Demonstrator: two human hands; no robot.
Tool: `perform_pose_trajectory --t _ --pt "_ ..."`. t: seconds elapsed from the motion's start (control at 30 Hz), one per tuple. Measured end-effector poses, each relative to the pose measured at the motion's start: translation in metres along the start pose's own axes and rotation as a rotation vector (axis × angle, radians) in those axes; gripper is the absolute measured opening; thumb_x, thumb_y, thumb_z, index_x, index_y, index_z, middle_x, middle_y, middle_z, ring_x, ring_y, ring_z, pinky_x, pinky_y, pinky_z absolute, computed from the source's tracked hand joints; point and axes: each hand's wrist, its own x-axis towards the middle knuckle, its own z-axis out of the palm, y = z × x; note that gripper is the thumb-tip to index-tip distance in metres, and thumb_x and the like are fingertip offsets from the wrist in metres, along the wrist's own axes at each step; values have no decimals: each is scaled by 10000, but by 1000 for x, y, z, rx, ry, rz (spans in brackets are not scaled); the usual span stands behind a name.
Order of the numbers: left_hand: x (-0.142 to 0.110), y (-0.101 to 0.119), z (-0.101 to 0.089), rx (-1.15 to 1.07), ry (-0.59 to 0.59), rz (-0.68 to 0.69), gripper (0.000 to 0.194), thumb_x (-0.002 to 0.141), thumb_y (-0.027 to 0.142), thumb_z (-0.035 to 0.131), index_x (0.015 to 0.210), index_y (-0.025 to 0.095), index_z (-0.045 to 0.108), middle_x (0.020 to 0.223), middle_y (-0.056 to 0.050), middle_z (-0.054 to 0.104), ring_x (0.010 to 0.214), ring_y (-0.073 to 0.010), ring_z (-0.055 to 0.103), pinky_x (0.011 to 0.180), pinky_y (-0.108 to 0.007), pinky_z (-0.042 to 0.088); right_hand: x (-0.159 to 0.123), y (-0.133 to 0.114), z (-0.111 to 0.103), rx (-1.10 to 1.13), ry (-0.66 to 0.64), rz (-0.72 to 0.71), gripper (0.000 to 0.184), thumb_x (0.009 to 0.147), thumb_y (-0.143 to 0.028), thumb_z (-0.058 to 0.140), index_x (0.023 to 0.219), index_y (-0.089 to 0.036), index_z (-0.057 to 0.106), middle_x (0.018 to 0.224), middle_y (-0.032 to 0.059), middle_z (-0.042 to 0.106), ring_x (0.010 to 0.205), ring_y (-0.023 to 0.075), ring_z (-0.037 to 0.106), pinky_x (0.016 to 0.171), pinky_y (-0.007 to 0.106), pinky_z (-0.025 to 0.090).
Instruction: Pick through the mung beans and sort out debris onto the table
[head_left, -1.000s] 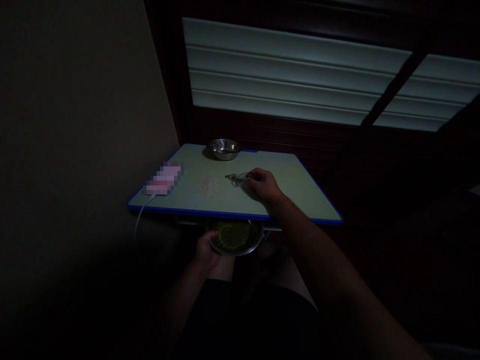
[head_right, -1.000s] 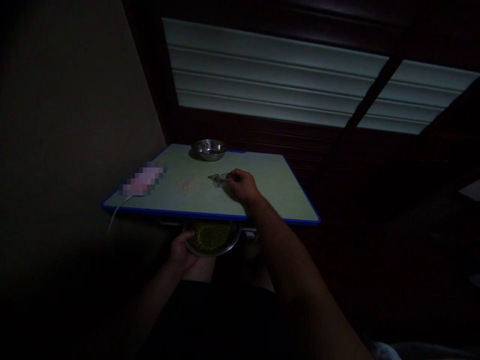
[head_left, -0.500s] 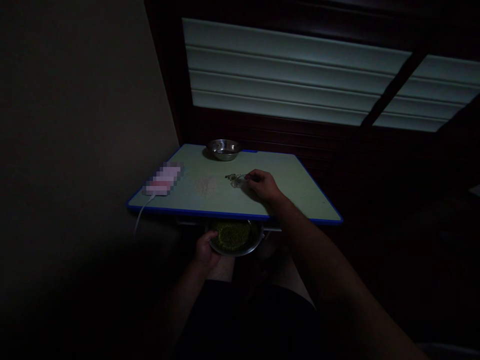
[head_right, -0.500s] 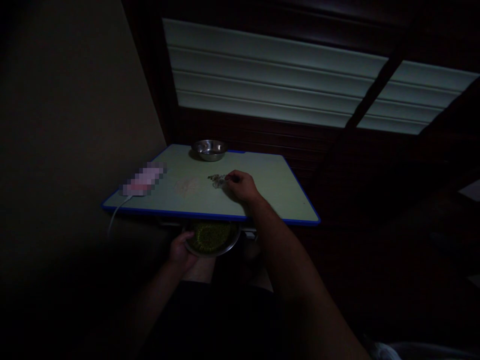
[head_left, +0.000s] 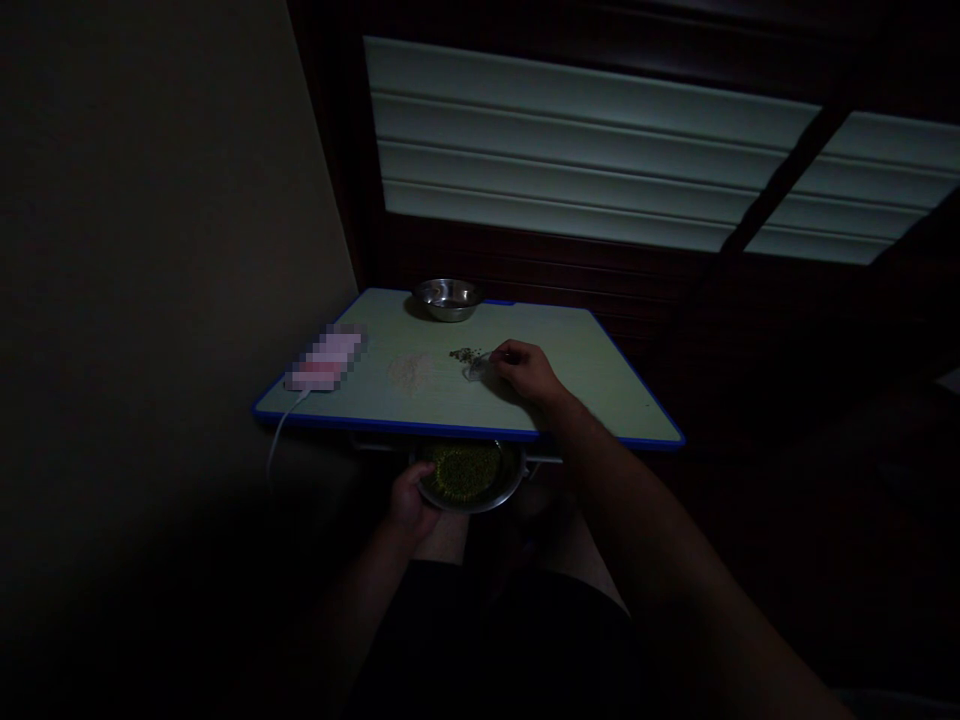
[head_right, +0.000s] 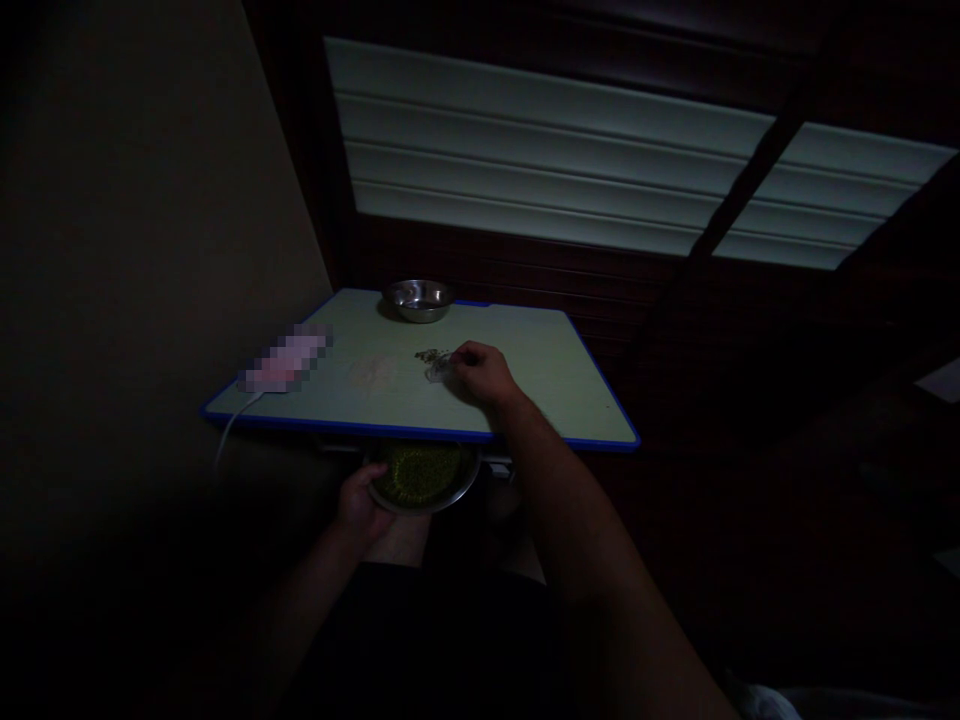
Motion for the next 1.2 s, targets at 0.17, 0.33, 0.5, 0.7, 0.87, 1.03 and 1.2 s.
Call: perform_pose_trajectory --t 0.17,0.33,0.5,0.7,0.87,1.03,1.2 --pt "3 -1 -3 -3 9 -29 336 612 128 601 918 132 739 795 -106 765 956 -341 706 889 -500 555 0 -2 0 -15 15 -5 121 643 -258 597 724 -177 637 703 2 644 689 132 549 682 261 447" --pt "4 -1 -5 -13 -1 -33 362 607 131 600 940 140 741 811 -99 768 930 -332 712 876 -495 560 1 0 -1 57 5 66 139 626 -305 607 668 -172 609 617 -22 578 604 120 501 612 250 414" --pt "1 0 -2 -11 -17 -19 353 624 130 602 948 134 742 800 -99 766 912 -321 715 885 -488 555 4 6 -2 39 119 -4 156 632 -305 577 703 -174 623 665 -13 608 650 132 534 668 259 434" --pt "-1 1 0 -9 -12 -8 317 610 118 614 900 113 741 784 -113 761 933 -331 709 903 -485 547 3 6 -1 -40 106 -50 171 679 -305 554 752 -173 635 734 2 651 731 144 578 748 273 455" --pt "-1 1 1 -5 -7 -21 310 612 123 607 892 119 740 794 -113 764 946 -337 707 900 -496 548 2 6 -1 -65 86 -62 182 695 -311 563 768 -167 647 738 3 653 736 142 579 749 271 450" --pt "-1 0 1 7 -17 -8 307 614 135 600 889 131 737 783 -100 762 924 -326 713 893 -492 554 4 9 -1 -40 95 -46 170 689 -315 572 746 -169 639 703 -8 630 699 136 553 707 264 435" --pt "0 0 0 8 -24 -7 327 608 138 607 910 126 734 789 -96 762 921 -329 713 881 -500 557 4 8 -1 -5 79 -33 162 672 -312 585 725 -168 638 672 -12 614 666 130 533 685 264 426"
